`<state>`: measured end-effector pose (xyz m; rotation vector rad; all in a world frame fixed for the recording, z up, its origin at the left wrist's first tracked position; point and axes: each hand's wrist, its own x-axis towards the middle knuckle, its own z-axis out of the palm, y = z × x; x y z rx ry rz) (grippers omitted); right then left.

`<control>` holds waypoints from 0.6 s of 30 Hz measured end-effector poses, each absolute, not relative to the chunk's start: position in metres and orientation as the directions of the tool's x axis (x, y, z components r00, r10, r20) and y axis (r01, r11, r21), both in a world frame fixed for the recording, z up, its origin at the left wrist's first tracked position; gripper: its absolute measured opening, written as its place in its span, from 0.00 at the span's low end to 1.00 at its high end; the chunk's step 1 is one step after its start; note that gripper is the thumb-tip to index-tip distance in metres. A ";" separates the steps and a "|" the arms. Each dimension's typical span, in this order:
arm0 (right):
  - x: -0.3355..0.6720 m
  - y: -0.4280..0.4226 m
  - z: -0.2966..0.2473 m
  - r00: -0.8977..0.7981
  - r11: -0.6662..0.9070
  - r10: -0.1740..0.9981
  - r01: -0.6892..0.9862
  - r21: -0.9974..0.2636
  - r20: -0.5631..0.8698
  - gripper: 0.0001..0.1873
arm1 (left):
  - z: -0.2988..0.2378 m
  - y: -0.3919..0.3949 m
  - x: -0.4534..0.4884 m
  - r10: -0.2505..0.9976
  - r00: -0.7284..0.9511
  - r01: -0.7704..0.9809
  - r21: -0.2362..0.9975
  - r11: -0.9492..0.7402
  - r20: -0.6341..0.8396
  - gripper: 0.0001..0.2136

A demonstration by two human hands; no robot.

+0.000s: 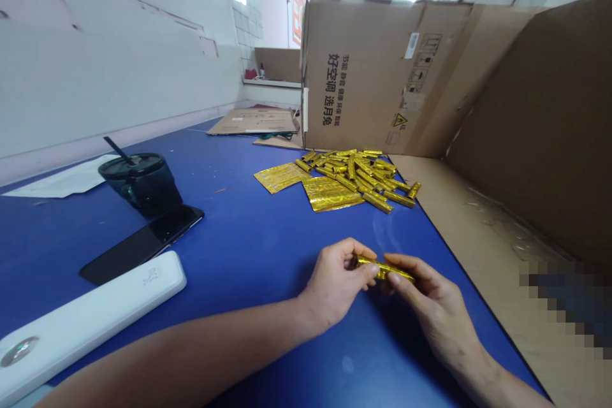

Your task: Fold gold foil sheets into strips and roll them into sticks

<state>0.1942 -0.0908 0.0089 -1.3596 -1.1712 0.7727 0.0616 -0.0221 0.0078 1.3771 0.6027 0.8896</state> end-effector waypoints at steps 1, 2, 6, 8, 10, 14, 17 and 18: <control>0.194 -0.091 0.010 0.287 0.111 0.943 0.205 -0.973 0.168 0.12 | 0.008 -0.022 0.061 0.822 0.552 -0.179 0.983 -0.046 0.139 0.06; 0.194 -0.091 0.010 0.280 0.104 0.946 0.215 -0.971 0.163 0.12 | 0.008 -0.022 0.061 0.823 0.550 -0.180 0.982 -0.052 0.144 0.07; 0.194 -0.091 0.013 0.250 0.105 0.952 0.277 -0.955 0.177 0.10 | 0.008 -0.022 0.061 0.818 0.558 -0.176 0.983 -0.050 0.141 0.06; 0.194 -0.090 0.012 0.255 0.102 0.952 0.252 -0.962 0.168 0.10 | 0.008 -0.022 0.061 0.823 0.550 -0.174 0.983 -0.053 0.142 0.05; 0.195 -0.089 0.010 0.260 0.098 0.953 0.231 -0.968 0.159 0.11 | 0.008 -0.022 0.061 0.828 0.541 -0.175 0.983 -0.059 0.146 0.05; 0.197 -0.088 0.007 0.272 0.107 0.947 0.228 -0.968 0.169 0.12 | 0.009 -0.018 0.060 0.837 0.529 -0.179 0.983 -0.049 0.138 0.07; 0.197 -0.087 0.007 0.302 0.105 0.940 0.191 -0.976 0.160 0.14 | 0.010 -0.013 0.060 0.857 0.494 -0.191 0.980 -0.056 0.146 0.08; 0.198 -0.087 0.007 0.312 0.104 0.936 0.189 -0.976 0.160 0.14 | 0.010 -0.012 0.061 0.862 0.483 -0.197 0.978 -0.062 0.151 0.08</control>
